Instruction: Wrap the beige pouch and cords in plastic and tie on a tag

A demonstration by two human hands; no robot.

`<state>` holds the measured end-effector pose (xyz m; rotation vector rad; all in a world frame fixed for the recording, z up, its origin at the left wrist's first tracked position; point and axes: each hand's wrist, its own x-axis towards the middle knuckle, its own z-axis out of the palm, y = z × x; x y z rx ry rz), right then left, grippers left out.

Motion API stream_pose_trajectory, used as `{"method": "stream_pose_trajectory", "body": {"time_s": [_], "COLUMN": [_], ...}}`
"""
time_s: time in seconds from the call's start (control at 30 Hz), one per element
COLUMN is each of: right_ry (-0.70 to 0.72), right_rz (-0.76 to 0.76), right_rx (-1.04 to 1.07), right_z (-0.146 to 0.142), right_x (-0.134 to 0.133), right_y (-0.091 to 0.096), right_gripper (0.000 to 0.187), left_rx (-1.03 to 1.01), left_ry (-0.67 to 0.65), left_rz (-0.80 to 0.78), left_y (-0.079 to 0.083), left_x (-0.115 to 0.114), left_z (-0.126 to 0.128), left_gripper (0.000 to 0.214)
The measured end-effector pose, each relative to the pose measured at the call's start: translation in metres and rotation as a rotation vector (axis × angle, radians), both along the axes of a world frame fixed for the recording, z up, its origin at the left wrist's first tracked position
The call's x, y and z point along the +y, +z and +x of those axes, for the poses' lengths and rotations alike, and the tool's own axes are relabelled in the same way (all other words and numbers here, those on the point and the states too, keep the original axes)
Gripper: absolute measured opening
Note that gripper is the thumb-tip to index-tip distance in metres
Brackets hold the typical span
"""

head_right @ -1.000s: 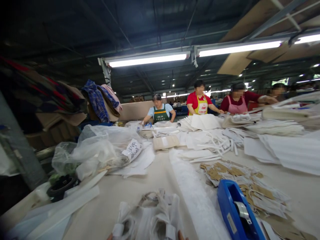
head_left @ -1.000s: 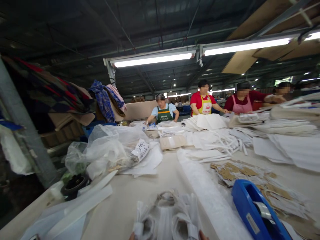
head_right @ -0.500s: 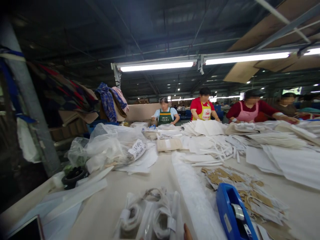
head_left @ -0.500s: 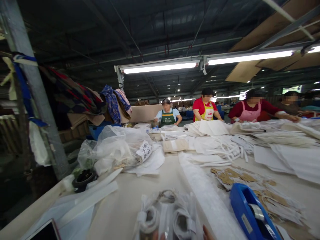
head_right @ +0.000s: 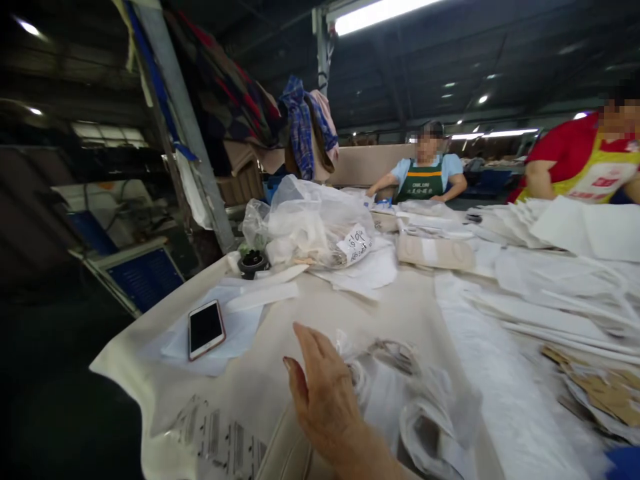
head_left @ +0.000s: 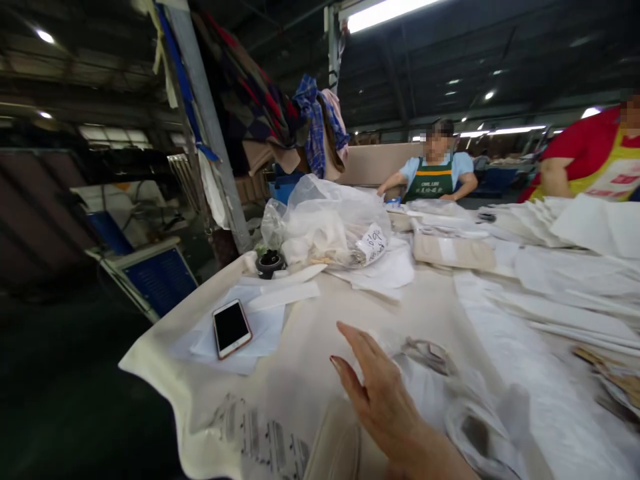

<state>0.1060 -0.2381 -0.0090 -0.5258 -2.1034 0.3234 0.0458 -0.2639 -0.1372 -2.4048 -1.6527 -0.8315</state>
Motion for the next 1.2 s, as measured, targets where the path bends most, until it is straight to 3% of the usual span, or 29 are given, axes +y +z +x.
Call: {"method": "stream_pose_trajectory", "body": {"time_s": [0.07, 0.17, 0.3, 0.37, 0.43, 0.47, 0.5, 0.57, 0.67, 0.8, 0.97, 1.03, 1.2], "right_ry": [0.09, 0.101, 0.041, -0.028, -0.083, -0.104, -0.126, -0.146, -0.193, -0.214, -0.169, -0.155, -0.143], "right_rz": [0.0, 0.038, 0.169, 0.26, 0.313, 0.326, 0.337, 0.374, 0.395, 0.356, 0.28, 0.292, 0.299], "right_rx": [-0.01, -0.137, -0.251, -0.216, -0.17, -0.151, -0.124, -0.088, -0.073, -0.104, -0.346, -0.408, -0.377], "right_z": [-0.019, -0.021, -0.017, -0.021, -0.026, -0.028, -0.03, -0.034, -0.035, -0.031, -0.022, -0.02, -0.018], "right_x": [0.008, 0.016, 0.02, 0.019, 0.019, 0.019, 0.019, 0.02, 0.02, 0.014, 0.008, 0.007, 0.008], "right_y": [-0.011, -0.039, -0.07, -0.083, -0.091, -0.093, -0.095, -0.095, -0.092, -0.087, -0.076, -0.074, -0.072], "right_gripper": [0.029, 0.026, 0.036, 0.046, 0.051, 0.052, 0.054, 0.057, 0.061, 0.061, 0.051, 0.048, 0.04], "left_rx": [-0.004, 0.009, -0.004, -0.015, -0.028, -0.02, -0.007, 0.019, 0.046, 0.084, 0.085, 0.065, -0.354], "left_ry": [0.057, 0.131, 0.209, 0.283, 0.431, 0.604, 0.685, 0.741, 0.757, 0.762, 0.733, 0.708, 0.525], "left_rz": [-0.061, -0.165, -0.197, -0.204, -0.225, -0.329, -0.347, -0.406, -0.504, -0.535, -0.451, -0.385, -0.204], "left_y": [0.009, 0.025, 0.055, 0.076, 0.099, 0.108, 0.116, 0.123, 0.119, 0.114, 0.129, 0.136, 0.152], "left_x": [0.007, -0.006, -0.032, -0.027, -0.005, 0.012, 0.03, 0.067, 0.103, 0.109, 0.088, 0.08, 0.064], "left_z": [-0.027, -0.064, -0.098, -0.12, -0.152, -0.17, -0.189, -0.224, -0.257, -0.261, -0.243, -0.236, -0.224], "left_gripper": [0.046, 0.048, 0.043, 0.044, 0.045, 0.044, 0.048, 0.057, 0.058, 0.055, 0.016, 0.011, 0.024]}}
